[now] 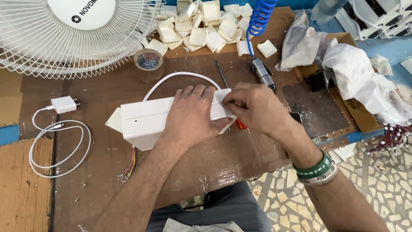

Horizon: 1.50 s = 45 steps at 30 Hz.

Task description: The person assembles a white plastic electrical enclosure by inserting and tightening screws with a manual screwdriver and a pneumatic screwdriver. They handle the enclosure, screws, and tools, then place the finished unit on a stack of similar units.

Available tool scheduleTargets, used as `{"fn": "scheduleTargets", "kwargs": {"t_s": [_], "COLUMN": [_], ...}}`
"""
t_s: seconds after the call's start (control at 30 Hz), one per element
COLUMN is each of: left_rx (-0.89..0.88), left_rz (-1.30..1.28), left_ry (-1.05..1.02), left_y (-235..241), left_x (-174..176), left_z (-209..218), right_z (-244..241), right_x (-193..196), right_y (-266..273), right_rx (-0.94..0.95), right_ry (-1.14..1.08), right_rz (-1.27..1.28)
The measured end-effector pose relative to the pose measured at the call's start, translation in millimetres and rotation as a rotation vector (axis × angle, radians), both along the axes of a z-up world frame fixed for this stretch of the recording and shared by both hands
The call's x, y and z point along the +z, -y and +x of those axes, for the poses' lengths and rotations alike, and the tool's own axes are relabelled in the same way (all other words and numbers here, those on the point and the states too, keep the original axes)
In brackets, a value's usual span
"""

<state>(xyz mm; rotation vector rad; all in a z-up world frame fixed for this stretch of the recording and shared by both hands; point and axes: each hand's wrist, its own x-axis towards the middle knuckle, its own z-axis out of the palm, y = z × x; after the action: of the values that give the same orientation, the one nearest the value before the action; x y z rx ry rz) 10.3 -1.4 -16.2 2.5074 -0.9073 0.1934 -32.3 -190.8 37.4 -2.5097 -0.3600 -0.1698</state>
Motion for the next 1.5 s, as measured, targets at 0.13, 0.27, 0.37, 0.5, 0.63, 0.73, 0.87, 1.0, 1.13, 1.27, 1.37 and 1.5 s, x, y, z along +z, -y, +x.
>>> {"fn": "scheduleTargets", "kwargs": {"t_s": [0.13, 0.27, 0.37, 0.5, 0.63, 0.73, 0.87, 1.0, 1.13, 1.27, 1.37, 1.5], "left_rx": [0.0, -0.005, -0.01, -0.016, -0.009, -0.007, -0.009, 0.001, -0.008, -0.002, -0.006, 0.011], "left_rz": [-0.018, -0.016, -0.033, -0.007, -0.01, -0.017, -0.035, -0.052, -0.032, -0.019, -0.003, 0.012], "left_ry": [0.013, 0.062, 0.052, 0.112, 0.122, 0.106, 0.098, 0.09, 0.077, 0.079, 0.058, 0.062], "left_y": [0.6, -0.9, -1.6, 0.3, 0.4, 1.1, -0.2, -1.4, 1.8, 2.2, 0.8, 0.8], "left_x": [1.0, -5.8, 0.5, -6.7, -12.5, -6.1, -2.2, -4.6, -8.3, -6.2, -3.4, 1.0], "left_z": [-0.9, 2.4, 0.7, 6.3, 10.5, 6.8, 4.1, 4.4, 8.3, 7.6, 7.0, 5.8], "right_z": [-6.1, -9.1, -13.0, -12.7, -13.2, -14.6, -8.4, -5.7, -7.8, -10.7, -10.9, -6.4], "right_x": [-6.3, -35.3, -35.8, -35.2, -29.5, -24.3, -30.1, -36.7, -36.8, -29.2, -24.1, -24.2], "right_y": [-1.1, 0.1, -1.8, -3.6, -4.5, -6.7, -6.8, -6.9, -5.0, -7.2, -6.7, -8.4], "right_rx": [0.053, -0.008, -0.034, -0.039, -0.048, -0.061, -0.097, -0.126, -0.176, -0.187, -0.138, -0.118], "right_ry": [0.189, 0.348, 0.342, 0.351, 0.341, 0.301, 0.297, 0.279, 0.26, 0.203, 0.185, 0.197], "right_rz": [-0.225, -0.257, -0.217, -0.268, -0.228, -0.217, -0.196, -0.173, -0.19, -0.124, -0.064, -0.066]}}
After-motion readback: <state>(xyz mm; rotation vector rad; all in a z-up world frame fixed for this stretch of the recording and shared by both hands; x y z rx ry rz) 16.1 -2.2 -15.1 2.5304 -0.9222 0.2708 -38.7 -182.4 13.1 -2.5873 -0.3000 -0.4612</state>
